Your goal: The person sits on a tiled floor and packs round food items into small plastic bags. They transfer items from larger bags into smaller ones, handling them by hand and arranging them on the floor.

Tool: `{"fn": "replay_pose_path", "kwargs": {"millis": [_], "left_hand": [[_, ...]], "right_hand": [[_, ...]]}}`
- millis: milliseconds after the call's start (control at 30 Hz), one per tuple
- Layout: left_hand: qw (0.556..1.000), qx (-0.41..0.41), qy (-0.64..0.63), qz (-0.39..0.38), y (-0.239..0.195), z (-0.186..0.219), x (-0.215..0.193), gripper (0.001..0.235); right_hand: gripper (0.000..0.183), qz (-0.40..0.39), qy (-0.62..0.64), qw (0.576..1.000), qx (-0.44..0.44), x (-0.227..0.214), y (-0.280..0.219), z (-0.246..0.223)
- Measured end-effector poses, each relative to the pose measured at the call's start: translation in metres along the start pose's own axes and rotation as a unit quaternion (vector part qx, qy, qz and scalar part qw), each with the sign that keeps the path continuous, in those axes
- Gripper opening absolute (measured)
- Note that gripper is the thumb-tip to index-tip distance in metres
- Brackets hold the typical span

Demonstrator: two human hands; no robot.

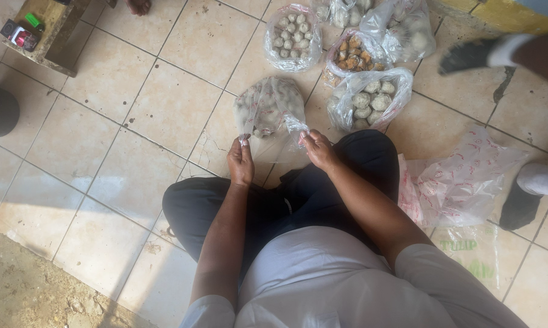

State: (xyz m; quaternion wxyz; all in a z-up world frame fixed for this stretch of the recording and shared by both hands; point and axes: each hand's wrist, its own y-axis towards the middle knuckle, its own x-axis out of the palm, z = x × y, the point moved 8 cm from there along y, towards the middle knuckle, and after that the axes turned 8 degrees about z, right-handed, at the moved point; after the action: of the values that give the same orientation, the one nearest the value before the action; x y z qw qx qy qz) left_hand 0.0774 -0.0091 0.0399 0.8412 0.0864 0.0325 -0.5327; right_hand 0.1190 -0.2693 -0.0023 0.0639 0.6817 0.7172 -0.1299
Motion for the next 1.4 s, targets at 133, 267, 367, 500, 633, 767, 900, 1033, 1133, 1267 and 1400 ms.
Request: {"fn": "replay_pose_path", "kwargs": {"millis": [133, 267, 367, 500, 633, 767, 900, 1033, 1133, 1267, 1400], "left_hand": [[1.000, 0.003, -0.011, -0.002, -0.001, -0.003, 0.000, 0.034], [1.000, 0.004, -0.008, 0.002, 0.000, -0.009, 0.000, 0.034], [1.000, 0.006, -0.012, 0.006, 0.001, -0.011, -0.001, 0.034], [0.997, 0.056, -0.023, 0.038, -0.002, -0.001, -0.010, 0.036], [0.994, -0.045, -0.086, 0.044, 0.012, 0.006, -0.011, 0.041], [0.988, -0.081, -0.125, 0.037, 0.047, 0.046, -0.003, 0.037], [0.986, -0.091, -0.134, 0.042, 0.076, 0.089, -0.009, 0.035], [0.986, -0.088, -0.142, 0.014, 0.081, 0.093, -0.022, 0.033], [0.986, -0.117, -0.121, 0.009, 0.067, 0.067, -0.026, 0.035], [0.981, -0.150, -0.124, 0.007, 0.036, 0.019, -0.036, 0.033], [0.978, -0.181, -0.100, 0.016, 0.019, -0.025, -0.041, 0.025]], "right_hand": [[0.047, -0.002, -0.016, 1.000, 0.016, 0.000, -0.001, 0.004], [0.048, 0.003, -0.013, 1.000, 0.005, -0.001, 0.000, 0.005], [0.049, -0.001, -0.011, 1.000, 0.001, 0.001, 0.001, 0.011], [0.046, 0.006, 0.038, 0.999, 0.025, 0.001, 0.005, 0.028], [0.035, 0.067, 0.215, 0.970, 0.096, -0.016, 0.028, 0.031], [0.027, 0.057, 0.269, 0.960, 0.047, -0.036, 0.059, -0.021], [0.023, 0.013, 0.255, 0.961, -0.109, -0.055, 0.060, -0.095], [0.022, 0.006, 0.238, 0.963, -0.125, -0.055, 0.045, -0.104], [0.019, 0.006, 0.257, 0.964, -0.068, -0.049, 0.034, -0.075], [0.018, 0.031, 0.261, 0.965, 0.002, -0.044, 0.018, -0.018], [0.020, 0.047, 0.237, 0.970, 0.035, -0.042, 0.017, 0.019]]}}
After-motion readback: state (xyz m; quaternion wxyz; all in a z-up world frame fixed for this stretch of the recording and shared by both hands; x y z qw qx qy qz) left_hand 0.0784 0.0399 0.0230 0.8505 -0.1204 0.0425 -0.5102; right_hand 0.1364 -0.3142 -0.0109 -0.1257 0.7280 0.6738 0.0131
